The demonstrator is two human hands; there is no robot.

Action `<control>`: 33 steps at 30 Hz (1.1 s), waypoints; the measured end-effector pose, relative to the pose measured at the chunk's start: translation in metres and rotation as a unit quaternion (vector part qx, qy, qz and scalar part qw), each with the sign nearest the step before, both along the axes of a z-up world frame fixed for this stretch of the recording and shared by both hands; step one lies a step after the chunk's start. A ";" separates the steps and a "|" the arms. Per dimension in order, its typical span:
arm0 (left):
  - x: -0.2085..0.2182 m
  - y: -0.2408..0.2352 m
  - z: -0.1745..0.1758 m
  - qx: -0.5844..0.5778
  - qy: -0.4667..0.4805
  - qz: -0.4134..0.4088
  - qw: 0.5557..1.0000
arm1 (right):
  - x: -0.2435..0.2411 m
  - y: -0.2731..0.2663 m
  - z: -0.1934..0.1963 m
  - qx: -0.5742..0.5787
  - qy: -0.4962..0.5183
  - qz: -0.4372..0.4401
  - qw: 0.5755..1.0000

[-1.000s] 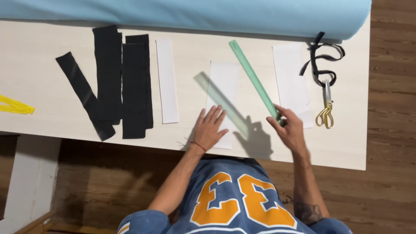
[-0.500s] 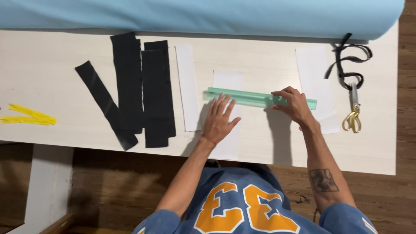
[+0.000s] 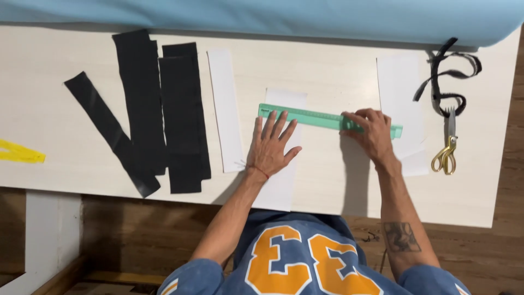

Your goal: Measuring and cutting strips of material using a ruler and scissors on a workshop table.

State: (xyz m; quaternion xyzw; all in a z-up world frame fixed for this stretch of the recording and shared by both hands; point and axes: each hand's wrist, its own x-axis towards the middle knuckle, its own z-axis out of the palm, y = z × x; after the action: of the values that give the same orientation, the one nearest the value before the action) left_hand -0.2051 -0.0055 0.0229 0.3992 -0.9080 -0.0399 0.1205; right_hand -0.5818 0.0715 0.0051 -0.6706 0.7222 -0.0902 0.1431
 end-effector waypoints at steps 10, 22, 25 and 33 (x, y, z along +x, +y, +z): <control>-0.017 0.001 -0.022 0.012 0.042 0.031 0.999 | -0.002 -0.009 0.016 -0.025 -0.031 0.004 0.999; -0.017 0.000 -0.021 0.002 0.038 0.038 0.999 | -0.002 -0.010 0.012 -0.040 -0.020 0.017 0.999; -0.018 -0.001 -0.020 0.009 0.040 0.036 0.999 | -0.004 -0.010 0.009 -0.046 -0.031 0.015 0.998; -0.018 -0.001 -0.021 0.004 0.034 0.037 0.999 | 0.001 -0.010 0.019 -0.089 -0.061 -0.025 0.994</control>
State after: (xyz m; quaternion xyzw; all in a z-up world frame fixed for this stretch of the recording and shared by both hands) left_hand -0.2229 -0.0062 0.0017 0.4315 -0.8878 -0.0528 0.1510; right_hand -0.5812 0.0619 0.0237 -0.6555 0.7180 -0.1986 0.1241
